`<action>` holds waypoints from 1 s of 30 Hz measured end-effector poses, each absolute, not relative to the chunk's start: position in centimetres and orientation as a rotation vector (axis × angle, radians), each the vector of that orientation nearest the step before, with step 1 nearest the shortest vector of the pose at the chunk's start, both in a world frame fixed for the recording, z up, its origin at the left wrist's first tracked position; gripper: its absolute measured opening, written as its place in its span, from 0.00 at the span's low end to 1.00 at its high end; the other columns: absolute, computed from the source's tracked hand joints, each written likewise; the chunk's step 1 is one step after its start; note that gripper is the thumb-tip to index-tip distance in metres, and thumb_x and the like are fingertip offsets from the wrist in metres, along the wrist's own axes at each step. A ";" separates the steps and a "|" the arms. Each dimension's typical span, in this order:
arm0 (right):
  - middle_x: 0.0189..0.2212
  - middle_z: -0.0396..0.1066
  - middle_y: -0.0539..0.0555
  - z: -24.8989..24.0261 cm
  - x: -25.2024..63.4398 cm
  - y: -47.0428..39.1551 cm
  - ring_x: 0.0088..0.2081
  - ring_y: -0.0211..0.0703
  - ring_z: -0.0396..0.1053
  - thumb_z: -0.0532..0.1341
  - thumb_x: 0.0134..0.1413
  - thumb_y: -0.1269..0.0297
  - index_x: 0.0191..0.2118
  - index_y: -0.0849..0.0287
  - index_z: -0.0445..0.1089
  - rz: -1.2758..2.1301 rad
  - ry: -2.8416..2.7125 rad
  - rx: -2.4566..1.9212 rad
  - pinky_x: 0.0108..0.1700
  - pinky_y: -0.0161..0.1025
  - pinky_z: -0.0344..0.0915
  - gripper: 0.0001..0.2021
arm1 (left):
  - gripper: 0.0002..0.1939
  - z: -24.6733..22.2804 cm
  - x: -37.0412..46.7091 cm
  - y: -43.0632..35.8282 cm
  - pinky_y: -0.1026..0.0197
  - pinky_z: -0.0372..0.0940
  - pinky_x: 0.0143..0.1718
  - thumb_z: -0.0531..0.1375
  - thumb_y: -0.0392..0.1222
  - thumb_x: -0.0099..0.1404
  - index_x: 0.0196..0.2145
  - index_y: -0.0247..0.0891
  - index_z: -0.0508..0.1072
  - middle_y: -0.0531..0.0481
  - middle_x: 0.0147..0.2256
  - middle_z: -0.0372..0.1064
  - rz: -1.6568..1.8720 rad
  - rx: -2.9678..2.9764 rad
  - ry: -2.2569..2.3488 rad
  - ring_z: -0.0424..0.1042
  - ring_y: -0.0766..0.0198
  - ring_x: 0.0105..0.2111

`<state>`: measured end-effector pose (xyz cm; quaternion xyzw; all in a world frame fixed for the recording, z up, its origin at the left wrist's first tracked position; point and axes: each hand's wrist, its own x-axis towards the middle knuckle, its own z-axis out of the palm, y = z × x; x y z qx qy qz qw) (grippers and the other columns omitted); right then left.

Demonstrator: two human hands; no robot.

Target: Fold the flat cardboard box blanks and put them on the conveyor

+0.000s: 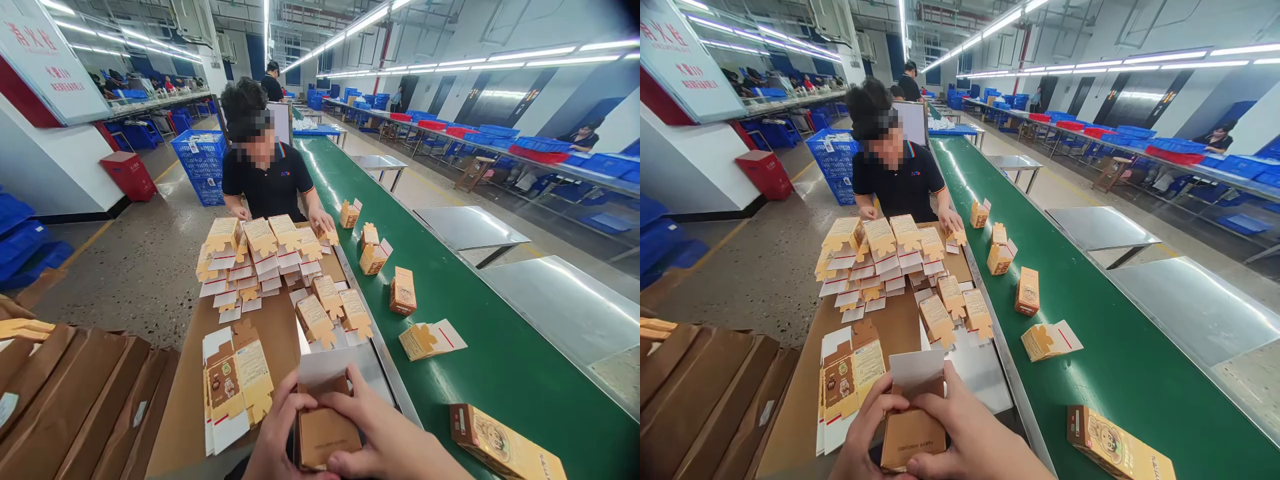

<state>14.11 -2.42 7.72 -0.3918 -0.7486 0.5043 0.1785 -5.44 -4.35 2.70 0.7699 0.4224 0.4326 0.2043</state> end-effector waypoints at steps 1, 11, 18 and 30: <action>0.47 0.56 0.56 7.5 14.3 -2.4 0.50 0.55 0.62 0.66 0.45 0.57 0.53 0.48 0.65 1.431 -2.114 -1.097 0.53 0.47 0.62 0.26 | 0.29 2.7 -5.5 -4.3 0.58 0.71 0.38 0.64 0.64 0.44 0.38 0.42 0.66 0.37 0.47 0.66 1.188 2.139 1.156 0.74 0.52 0.42; 0.55 0.51 0.54 1.8 13.1 -3.9 0.59 0.55 0.53 0.64 0.42 0.44 0.49 0.43 0.65 1.287 -1.620 -0.954 0.59 0.47 0.53 0.26 | 0.23 -1.6 -5.9 -5.4 0.46 0.57 0.55 0.57 0.54 0.57 0.49 0.47 0.65 0.41 0.61 0.51 1.094 1.762 1.246 0.53 0.45 0.61; 0.55 0.49 0.51 0.1 11.7 -4.1 0.58 0.52 0.52 0.60 0.51 0.47 0.48 0.41 0.63 1.167 -1.516 -1.016 0.58 0.45 0.54 0.18 | 0.17 -1.0 -3.1 -5.9 0.48 0.53 0.57 0.55 0.55 0.59 0.42 0.45 0.68 0.44 0.62 0.51 1.258 1.335 1.298 0.55 0.48 0.60; 0.56 0.48 0.54 0.2 11.4 -3.8 0.58 0.52 0.55 0.53 0.57 0.48 0.53 0.43 0.58 1.026 -1.546 -1.010 0.57 0.47 0.57 0.19 | 0.17 -0.1 -4.1 -3.9 0.49 0.62 0.52 0.55 0.56 0.60 0.46 0.52 0.63 0.48 0.58 0.52 1.174 1.670 1.197 0.59 0.52 0.57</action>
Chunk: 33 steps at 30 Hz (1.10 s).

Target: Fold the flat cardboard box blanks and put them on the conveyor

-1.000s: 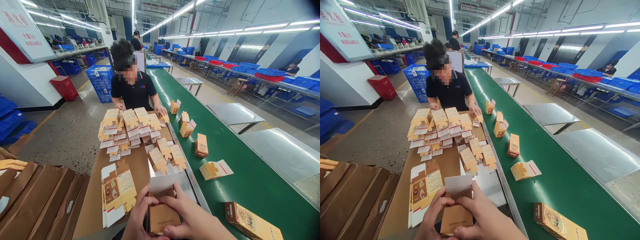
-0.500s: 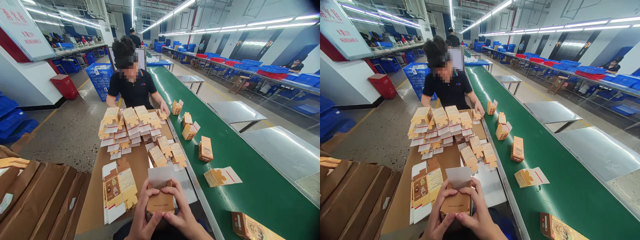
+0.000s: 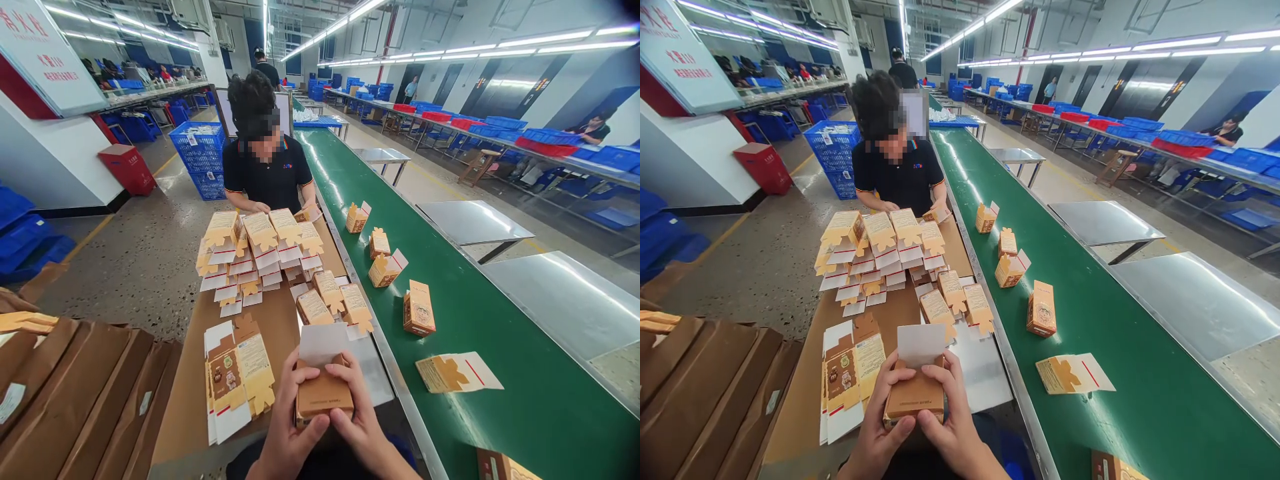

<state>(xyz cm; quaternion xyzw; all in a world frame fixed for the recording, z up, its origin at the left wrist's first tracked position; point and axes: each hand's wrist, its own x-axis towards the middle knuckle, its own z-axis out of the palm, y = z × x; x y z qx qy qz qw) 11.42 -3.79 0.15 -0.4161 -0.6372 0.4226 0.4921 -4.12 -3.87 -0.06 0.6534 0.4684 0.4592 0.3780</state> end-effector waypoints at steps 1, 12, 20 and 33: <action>0.56 0.49 0.53 0.2 11.5 -3.7 0.58 0.52 0.55 0.52 0.57 0.47 0.53 0.43 0.59 1.036 -1.536 -1.013 0.57 0.47 0.57 0.20 | 0.18 0.0 -4.1 -3.8 0.49 0.61 0.52 0.54 0.57 0.60 0.46 0.53 0.62 0.48 0.59 0.50 1.183 1.673 1.176 0.58 0.52 0.58; 0.52 0.53 0.54 0.9 11.6 -3.4 0.55 0.50 0.58 0.53 0.54 0.44 0.48 0.47 0.61 1.100 -1.507 -1.077 0.54 0.44 0.59 0.20 | 0.19 -1.7 -4.8 -4.4 0.55 0.55 0.56 0.50 0.51 0.64 0.51 0.47 0.60 0.47 0.62 0.50 1.257 1.513 1.022 0.55 0.54 0.60; 0.51 0.53 0.53 0.5 11.4 -3.5 0.54 0.49 0.56 0.51 0.58 0.47 0.47 0.46 0.61 1.065 -1.508 -1.112 0.55 0.44 0.56 0.15 | 0.28 -1.2 -4.9 -3.7 0.54 0.54 0.56 0.46 0.64 0.60 0.52 0.48 0.61 0.48 0.58 0.54 1.190 1.431 1.036 0.55 0.52 0.59; 0.54 0.51 0.53 0.7 11.8 -3.2 0.58 0.51 0.52 0.51 0.57 0.47 0.50 0.46 0.60 1.213 -1.419 -1.098 0.59 0.46 0.52 0.18 | 0.34 -1.0 -4.6 -3.2 0.59 0.53 0.58 0.55 0.63 0.56 0.57 0.52 0.54 0.52 0.61 0.52 1.205 1.207 0.888 0.51 0.56 0.61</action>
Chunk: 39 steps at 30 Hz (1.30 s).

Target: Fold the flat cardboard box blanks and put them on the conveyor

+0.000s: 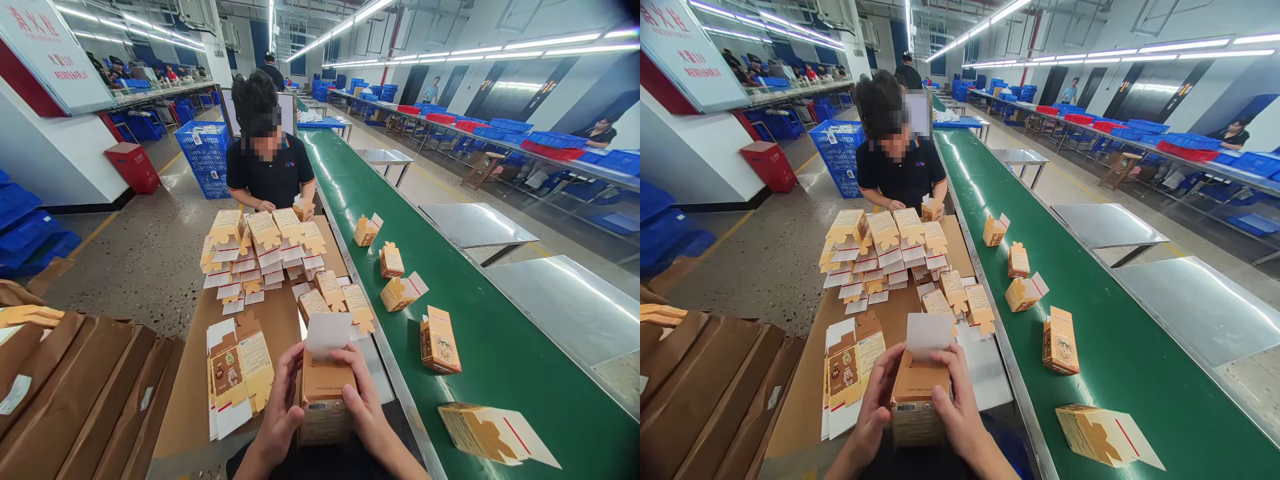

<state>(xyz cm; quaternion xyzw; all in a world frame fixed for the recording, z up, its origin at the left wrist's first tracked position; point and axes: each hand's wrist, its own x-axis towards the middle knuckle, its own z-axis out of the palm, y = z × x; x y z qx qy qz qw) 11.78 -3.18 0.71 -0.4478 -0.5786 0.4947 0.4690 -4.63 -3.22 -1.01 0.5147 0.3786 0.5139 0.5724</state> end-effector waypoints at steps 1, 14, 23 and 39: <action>0.54 0.52 0.53 1.0 12.0 -3.0 0.57 0.51 0.53 0.51 0.57 0.46 0.49 0.47 0.61 1.234 -1.408 -1.089 0.58 0.46 0.53 0.19 | 0.37 -1.1 -4.7 -3.2 0.59 0.53 0.59 0.57 0.64 0.54 0.58 0.51 0.52 0.51 0.61 0.52 1.189 1.178 0.877 0.51 0.55 0.61; 0.49 0.61 0.57 7.3 14.4 -2.7 0.54 0.50 0.61 0.57 0.56 0.58 0.48 0.55 0.67 1.392 -1.949 -1.198 0.57 0.48 0.60 0.15 | 0.40 0.6 -4.2 -5.1 0.52 0.66 0.50 0.65 0.51 0.50 0.58 0.39 0.54 0.36 0.53 0.64 1.342 1.966 0.948 0.67 0.51 0.52; 0.45 0.62 0.56 5.2 13.8 -3.5 0.51 0.48 0.64 0.59 0.54 0.50 0.44 0.56 0.68 1.476 -1.520 -1.143 0.53 0.45 0.62 0.17 | 0.35 0.5 -3.5 -4.5 0.53 0.65 0.51 0.61 0.51 0.54 0.56 0.37 0.55 0.34 0.53 0.63 1.455 1.987 0.956 0.65 0.52 0.53; 0.56 0.59 0.59 3.8 13.0 -4.9 0.64 0.54 0.47 0.58 0.56 0.54 0.47 0.52 0.67 1.189 -1.583 -1.241 0.60 0.50 0.56 0.15 | 0.25 0.5 -3.6 -4.2 0.50 0.66 0.46 0.52 0.53 0.61 0.52 0.37 0.60 0.33 0.54 0.57 1.640 2.211 0.916 0.63 0.49 0.53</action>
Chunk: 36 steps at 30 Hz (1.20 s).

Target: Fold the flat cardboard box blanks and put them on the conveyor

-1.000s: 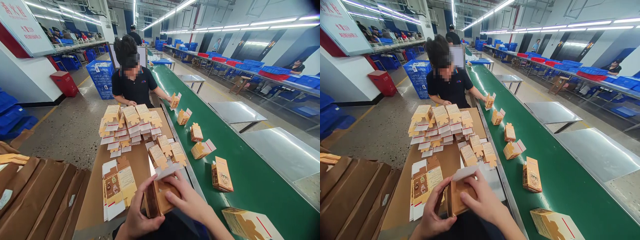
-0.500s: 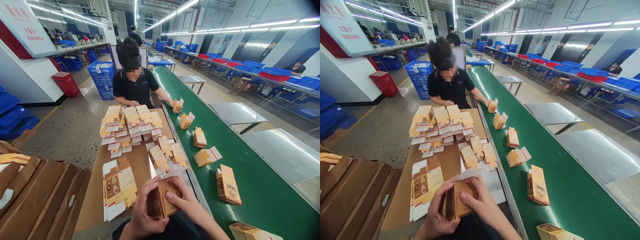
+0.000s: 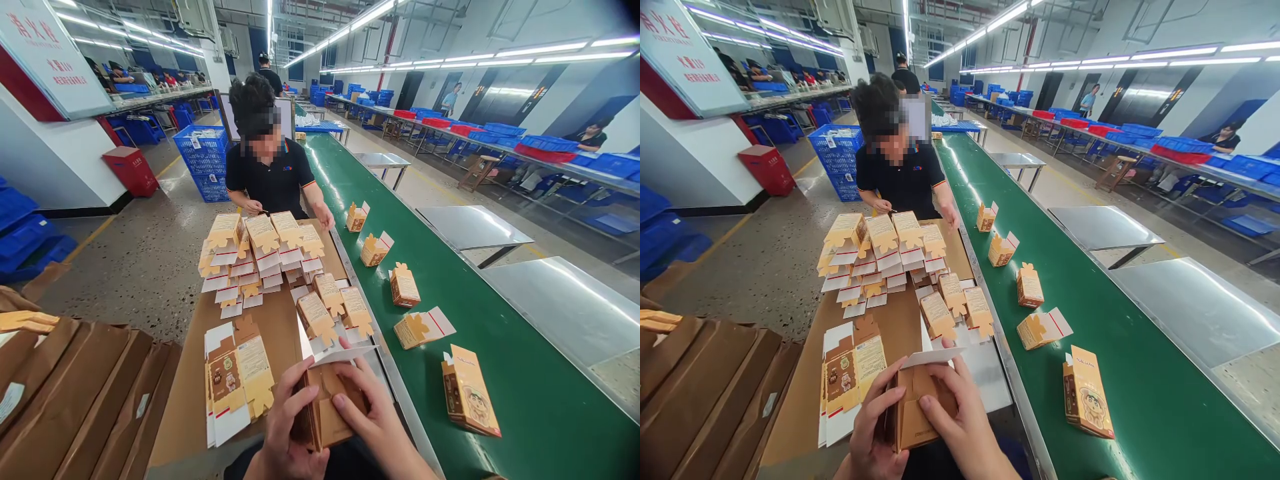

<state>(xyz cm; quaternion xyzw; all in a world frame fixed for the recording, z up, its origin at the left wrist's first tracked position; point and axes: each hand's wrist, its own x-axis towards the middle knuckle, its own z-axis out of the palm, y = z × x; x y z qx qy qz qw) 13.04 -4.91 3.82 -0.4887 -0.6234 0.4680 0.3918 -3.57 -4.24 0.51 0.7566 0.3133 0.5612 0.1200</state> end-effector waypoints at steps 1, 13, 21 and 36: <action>0.59 0.56 0.59 3.7 13.1 -5.2 0.64 0.55 0.48 0.58 0.56 0.55 0.49 0.51 0.65 1.160 -1.551 -1.229 0.59 0.50 0.58 0.16 | 0.25 0.5 -3.5 -4.2 0.50 0.66 0.46 0.51 0.52 0.61 0.52 0.37 0.60 0.34 0.54 0.57 1.656 2.220 0.922 0.63 0.49 0.53; 0.56 0.63 0.63 5.1 13.1 -4.7 0.59 0.55 0.58 0.56 0.58 0.60 0.52 0.56 0.64 0.725 -2.099 -1.066 0.57 0.52 0.61 0.17 | 0.25 -0.1 -4.1 -4.3 0.51 0.65 0.48 0.55 0.48 0.59 0.51 0.35 0.62 0.37 0.57 0.55 1.739 2.222 1.059 0.61 0.49 0.55; 0.56 0.64 0.63 5.4 13.6 -4.4 0.60 0.59 0.55 0.55 0.58 0.59 0.58 0.60 0.60 0.675 -2.254 -1.042 0.57 0.57 0.60 0.23 | 0.24 0.1 -3.8 -4.0 0.50 0.66 0.46 0.55 0.48 0.58 0.51 0.38 0.62 0.38 0.56 0.57 1.719 2.228 1.106 0.63 0.49 0.52; 0.65 0.40 0.55 4.1 14.0 -3.6 0.65 0.58 0.41 0.58 0.45 0.39 0.60 0.43 0.49 0.947 -1.745 -0.995 0.62 0.54 0.50 0.37 | 0.25 0.8 -2.5 -3.5 0.56 0.63 0.49 0.52 0.58 0.61 0.51 0.42 0.64 0.44 0.55 0.61 1.818 1.711 0.926 0.61 0.55 0.54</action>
